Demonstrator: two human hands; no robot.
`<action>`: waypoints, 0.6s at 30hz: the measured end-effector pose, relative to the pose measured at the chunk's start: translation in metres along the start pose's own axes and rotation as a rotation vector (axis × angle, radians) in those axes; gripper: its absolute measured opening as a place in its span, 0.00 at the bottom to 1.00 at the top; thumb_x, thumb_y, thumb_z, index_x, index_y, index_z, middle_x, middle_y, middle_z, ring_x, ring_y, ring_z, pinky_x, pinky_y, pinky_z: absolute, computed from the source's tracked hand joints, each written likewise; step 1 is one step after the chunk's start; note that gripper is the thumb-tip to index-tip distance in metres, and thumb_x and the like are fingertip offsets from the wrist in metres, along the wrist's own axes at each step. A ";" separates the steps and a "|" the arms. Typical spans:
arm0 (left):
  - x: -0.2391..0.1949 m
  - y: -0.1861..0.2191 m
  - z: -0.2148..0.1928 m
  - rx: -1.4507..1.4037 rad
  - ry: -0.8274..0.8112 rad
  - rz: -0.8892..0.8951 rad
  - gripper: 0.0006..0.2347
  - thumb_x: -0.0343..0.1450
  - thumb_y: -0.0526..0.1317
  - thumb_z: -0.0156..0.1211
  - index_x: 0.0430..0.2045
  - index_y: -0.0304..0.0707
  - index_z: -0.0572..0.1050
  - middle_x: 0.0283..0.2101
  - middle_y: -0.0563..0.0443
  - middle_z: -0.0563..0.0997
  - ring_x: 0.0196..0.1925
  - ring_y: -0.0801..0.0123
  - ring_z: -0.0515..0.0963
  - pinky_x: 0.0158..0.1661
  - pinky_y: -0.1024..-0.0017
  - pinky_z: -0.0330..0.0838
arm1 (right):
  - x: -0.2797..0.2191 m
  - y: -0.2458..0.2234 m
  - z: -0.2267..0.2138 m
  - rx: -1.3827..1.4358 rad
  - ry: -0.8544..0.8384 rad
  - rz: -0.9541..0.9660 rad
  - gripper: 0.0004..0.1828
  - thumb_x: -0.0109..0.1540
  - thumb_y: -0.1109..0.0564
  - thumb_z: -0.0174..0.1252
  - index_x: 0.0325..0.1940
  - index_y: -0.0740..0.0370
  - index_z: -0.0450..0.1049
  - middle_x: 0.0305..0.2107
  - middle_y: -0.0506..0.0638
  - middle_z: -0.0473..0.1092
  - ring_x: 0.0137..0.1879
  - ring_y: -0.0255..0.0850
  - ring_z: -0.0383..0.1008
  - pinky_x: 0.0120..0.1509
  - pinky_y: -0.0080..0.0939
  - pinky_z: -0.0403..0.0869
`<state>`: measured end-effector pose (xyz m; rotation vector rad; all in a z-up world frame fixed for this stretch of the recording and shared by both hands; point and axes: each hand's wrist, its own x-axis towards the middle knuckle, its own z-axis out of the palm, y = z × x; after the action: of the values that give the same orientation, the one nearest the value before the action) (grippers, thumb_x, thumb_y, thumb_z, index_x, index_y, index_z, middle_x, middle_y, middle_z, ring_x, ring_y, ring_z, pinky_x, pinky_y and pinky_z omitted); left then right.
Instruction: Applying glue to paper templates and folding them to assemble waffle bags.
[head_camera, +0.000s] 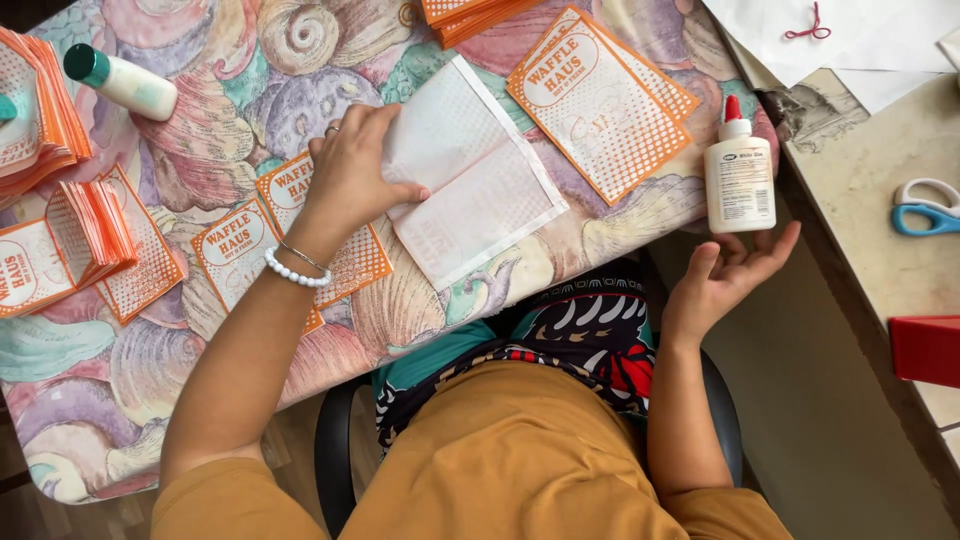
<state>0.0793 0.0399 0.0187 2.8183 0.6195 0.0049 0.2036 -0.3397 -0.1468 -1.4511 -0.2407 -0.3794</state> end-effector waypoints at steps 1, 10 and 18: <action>0.003 0.000 -0.001 0.026 -0.032 -0.035 0.44 0.54 0.54 0.81 0.66 0.45 0.64 0.59 0.43 0.69 0.60 0.42 0.68 0.55 0.44 0.57 | -0.003 -0.003 -0.003 -0.015 -0.005 0.015 0.45 0.73 0.38 0.58 0.82 0.52 0.40 0.70 0.58 0.56 0.56 0.44 0.66 0.61 0.43 0.69; -0.027 0.044 -0.033 -0.199 -0.008 0.091 0.45 0.55 0.42 0.83 0.68 0.34 0.62 0.50 0.34 0.73 0.53 0.33 0.76 0.53 0.39 0.65 | -0.038 0.027 -0.029 -0.029 -0.097 0.158 0.44 0.74 0.59 0.61 0.83 0.49 0.38 0.65 0.56 0.56 0.59 0.41 0.67 0.58 0.36 0.71; -0.074 0.073 -0.045 -0.588 0.008 0.221 0.37 0.59 0.45 0.82 0.63 0.36 0.69 0.42 0.40 0.83 0.44 0.49 0.85 0.51 0.54 0.74 | -0.059 0.037 -0.037 -0.078 -0.185 0.332 0.40 0.72 0.61 0.60 0.80 0.59 0.42 0.57 0.60 0.63 0.53 0.42 0.70 0.55 0.40 0.72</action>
<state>0.0394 -0.0433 0.0836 2.2957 0.2461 0.2049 0.1615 -0.3676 -0.2073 -1.5727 -0.1301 0.0154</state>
